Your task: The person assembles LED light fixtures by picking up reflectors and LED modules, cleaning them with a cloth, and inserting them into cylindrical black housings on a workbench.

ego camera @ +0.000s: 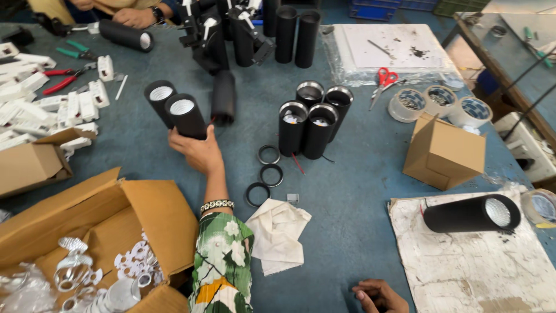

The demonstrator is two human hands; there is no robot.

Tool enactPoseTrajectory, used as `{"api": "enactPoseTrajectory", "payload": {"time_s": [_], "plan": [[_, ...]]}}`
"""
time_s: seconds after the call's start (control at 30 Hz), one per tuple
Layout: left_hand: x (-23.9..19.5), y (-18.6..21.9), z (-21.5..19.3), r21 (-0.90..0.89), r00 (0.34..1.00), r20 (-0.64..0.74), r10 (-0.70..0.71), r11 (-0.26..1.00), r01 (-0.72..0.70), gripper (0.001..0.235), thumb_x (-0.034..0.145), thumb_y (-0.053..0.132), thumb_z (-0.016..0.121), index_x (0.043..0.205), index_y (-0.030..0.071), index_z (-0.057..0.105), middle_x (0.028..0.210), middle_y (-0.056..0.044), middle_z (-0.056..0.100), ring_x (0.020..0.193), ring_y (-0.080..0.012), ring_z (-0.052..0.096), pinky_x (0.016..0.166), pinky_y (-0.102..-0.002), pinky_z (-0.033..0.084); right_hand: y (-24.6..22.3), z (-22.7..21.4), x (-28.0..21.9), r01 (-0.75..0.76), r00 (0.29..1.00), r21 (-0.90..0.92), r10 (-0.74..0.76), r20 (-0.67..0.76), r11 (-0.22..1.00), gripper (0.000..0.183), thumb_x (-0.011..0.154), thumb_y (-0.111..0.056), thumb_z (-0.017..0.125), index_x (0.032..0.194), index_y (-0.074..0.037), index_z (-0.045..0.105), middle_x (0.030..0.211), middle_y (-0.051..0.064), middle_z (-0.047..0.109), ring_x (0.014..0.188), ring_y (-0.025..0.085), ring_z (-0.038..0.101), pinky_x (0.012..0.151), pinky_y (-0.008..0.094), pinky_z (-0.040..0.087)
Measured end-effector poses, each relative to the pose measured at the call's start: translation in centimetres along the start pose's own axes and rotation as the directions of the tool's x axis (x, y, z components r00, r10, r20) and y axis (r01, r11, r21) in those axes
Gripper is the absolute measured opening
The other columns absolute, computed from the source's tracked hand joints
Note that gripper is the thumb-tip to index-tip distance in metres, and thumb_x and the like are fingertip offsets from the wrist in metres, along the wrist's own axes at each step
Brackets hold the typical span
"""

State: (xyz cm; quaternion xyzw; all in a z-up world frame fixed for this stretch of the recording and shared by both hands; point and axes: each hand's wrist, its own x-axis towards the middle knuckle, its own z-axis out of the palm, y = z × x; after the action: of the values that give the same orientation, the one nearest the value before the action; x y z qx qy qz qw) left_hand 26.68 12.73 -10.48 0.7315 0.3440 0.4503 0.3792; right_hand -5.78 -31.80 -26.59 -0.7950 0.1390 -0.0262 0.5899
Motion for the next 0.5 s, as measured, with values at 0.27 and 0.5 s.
{"api": "enactPoseTrajectory", "payload": {"time_s": [0.27,0.5], "plan": [[1.5,-0.5,0.5,0.008,0.995,0.077,-0.07,0.998,0.069,0.09,0.076,0.025,0.093,0.141,0.007,0.034,0.149,-0.015,0.042,0.113,-0.0409,0.067,0.087,-0.049,0.06,-0.2,-0.2,-0.2,-0.034,0.999,0.012,0.034,0.004,0.999,0.016,0.08,0.003,0.076,0.095,0.004,0.074,0.084,0.018,0.08,0.079,0.021,0.082,0.071,0.031,0.063],[4.4,-0.8,2.0,0.045,0.987,0.035,-0.158,0.987,0.156,0.09,0.076,0.025,0.093,0.141,0.008,0.034,0.142,-0.015,0.048,0.112,-0.0405,0.067,0.088,-0.05,0.059,0.3,-0.2,1.0,-0.057,0.998,-0.244,0.056,-0.012,0.968,0.021,0.082,-0.011,0.081,0.096,-0.001,0.072,0.084,0.014,0.081,0.075,0.019,0.083,0.068,0.033,0.065]]}}
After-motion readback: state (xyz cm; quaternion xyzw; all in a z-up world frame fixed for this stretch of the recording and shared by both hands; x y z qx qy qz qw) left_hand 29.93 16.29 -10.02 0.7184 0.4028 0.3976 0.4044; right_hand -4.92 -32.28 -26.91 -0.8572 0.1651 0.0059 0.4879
